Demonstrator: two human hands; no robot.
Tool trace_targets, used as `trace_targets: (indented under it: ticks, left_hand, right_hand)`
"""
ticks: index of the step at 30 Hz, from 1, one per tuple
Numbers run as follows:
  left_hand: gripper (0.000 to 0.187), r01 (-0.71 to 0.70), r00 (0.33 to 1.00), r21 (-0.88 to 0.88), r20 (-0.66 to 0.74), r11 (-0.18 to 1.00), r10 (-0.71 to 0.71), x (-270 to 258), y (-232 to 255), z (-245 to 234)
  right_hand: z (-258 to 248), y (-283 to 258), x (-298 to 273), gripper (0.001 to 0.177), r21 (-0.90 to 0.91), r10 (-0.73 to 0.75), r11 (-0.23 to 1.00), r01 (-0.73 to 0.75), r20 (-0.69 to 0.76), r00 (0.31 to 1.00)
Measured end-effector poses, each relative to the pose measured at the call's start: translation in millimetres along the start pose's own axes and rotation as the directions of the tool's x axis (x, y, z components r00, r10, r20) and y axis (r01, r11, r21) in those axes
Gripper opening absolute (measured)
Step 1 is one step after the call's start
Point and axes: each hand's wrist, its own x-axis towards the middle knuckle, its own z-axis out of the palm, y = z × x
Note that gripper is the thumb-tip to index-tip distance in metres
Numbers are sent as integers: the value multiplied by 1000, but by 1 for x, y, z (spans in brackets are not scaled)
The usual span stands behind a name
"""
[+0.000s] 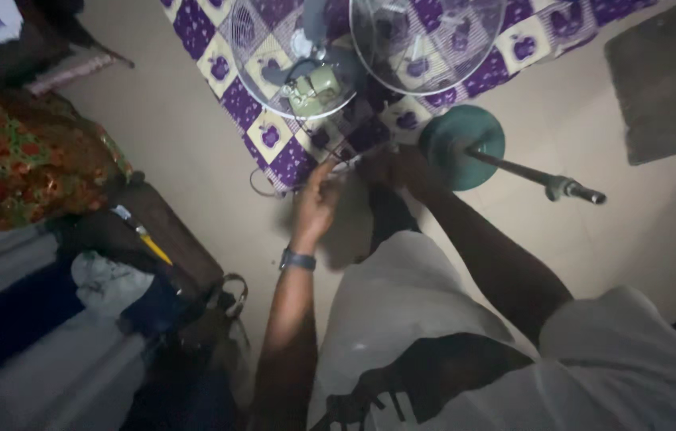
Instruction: The person uses a screwdriver to repeatedly tighten a screw on the base of a standing fan. They then pick up the fan motor housing and rotate it to inspect the exterior.
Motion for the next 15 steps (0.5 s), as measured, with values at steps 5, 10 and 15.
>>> trace_targets:
  ticks: [5,10,15]
  left_hand:
    - [40,186,982,101,-61,977,-181,38,-3,15]
    - [41,284,958,-43,-22,958,-285,19,-11,4]
    - [42,443,893,39,-111,896,-437,11,-33,-2]
  right_hand:
    - [76,26,56,22,-28,-46,998,53,208,977]
    - [101,5,119,22,402,37,914,-52,45,998]
    - [117,-6,195,28,709,322,196,-678,606,727]
